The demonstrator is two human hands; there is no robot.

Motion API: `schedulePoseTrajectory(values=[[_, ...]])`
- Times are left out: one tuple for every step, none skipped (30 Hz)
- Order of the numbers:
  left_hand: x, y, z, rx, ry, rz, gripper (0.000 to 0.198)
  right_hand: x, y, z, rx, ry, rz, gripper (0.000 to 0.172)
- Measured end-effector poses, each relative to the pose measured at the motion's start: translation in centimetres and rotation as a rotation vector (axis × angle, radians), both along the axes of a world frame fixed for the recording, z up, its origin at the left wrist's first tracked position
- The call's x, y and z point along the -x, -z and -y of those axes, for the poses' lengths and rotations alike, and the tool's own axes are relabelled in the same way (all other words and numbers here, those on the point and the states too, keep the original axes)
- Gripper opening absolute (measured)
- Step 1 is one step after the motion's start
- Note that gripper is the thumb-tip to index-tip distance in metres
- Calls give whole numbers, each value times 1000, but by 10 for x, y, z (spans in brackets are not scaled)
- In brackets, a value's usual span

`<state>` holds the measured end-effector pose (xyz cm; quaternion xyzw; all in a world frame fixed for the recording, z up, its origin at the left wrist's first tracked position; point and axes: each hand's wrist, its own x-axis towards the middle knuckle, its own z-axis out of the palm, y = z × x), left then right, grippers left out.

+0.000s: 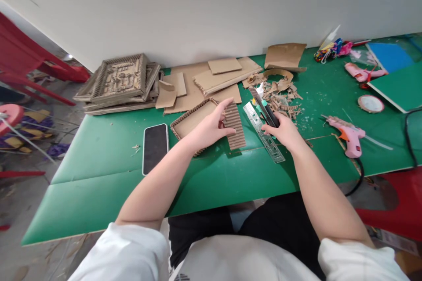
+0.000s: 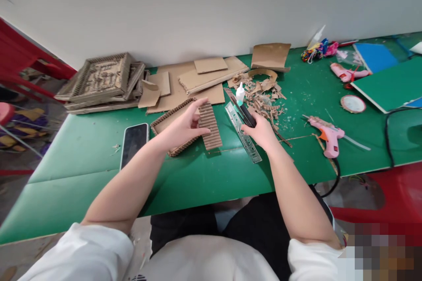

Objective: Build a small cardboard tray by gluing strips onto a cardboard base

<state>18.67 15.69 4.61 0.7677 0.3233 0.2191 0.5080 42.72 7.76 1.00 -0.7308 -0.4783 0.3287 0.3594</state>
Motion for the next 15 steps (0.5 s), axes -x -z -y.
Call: schedulePoseTrajectory(values=[[-2,3,2,-22,39,-50,76,0,0,0,-20,3,-41,31],[-5,7,5,-38,75,-114,75,0,0,1,-39,9,-73,30],[-9,11,8,-34,100,-175,74,0,-1,1,-54,17,-93,29],[-13,15,12,-1,114,-225,75,0,-2,2,-64,28,-104,28],[-17,19,16,47,112,-270,75,0,-3,3,-69,41,-112,26],[-22,23,20,83,105,-310,76,0,-5,4,-73,52,-117,26],[-26,27,25,94,105,-343,76,0,-6,5,-77,56,-122,25],[-31,31,30,77,112,-384,76,0,-8,6,-80,51,-129,25],[-34,33,34,19,114,-440,77,0,-10,7,-81,39,-136,25],[-38,35,38,-72,106,-514,77,0,-11,8,-80,23,-138,25],[-40,35,41,-170,91,-603,79,0,-12,10,-74,3,-135,25],[-42,34,44,-261,70,-689,80,1,-14,11,-62,-18,-124,25],[-43,33,45,-327,48,-756,79,2,-15,13,-46,-34,-102,25],[-43,31,46,-361,30,-794,77,4,-17,14,-28,-46,-67,24],[-43,29,45,-372,12,-799,72,6,-18,16,-12,-56,-26,23]])
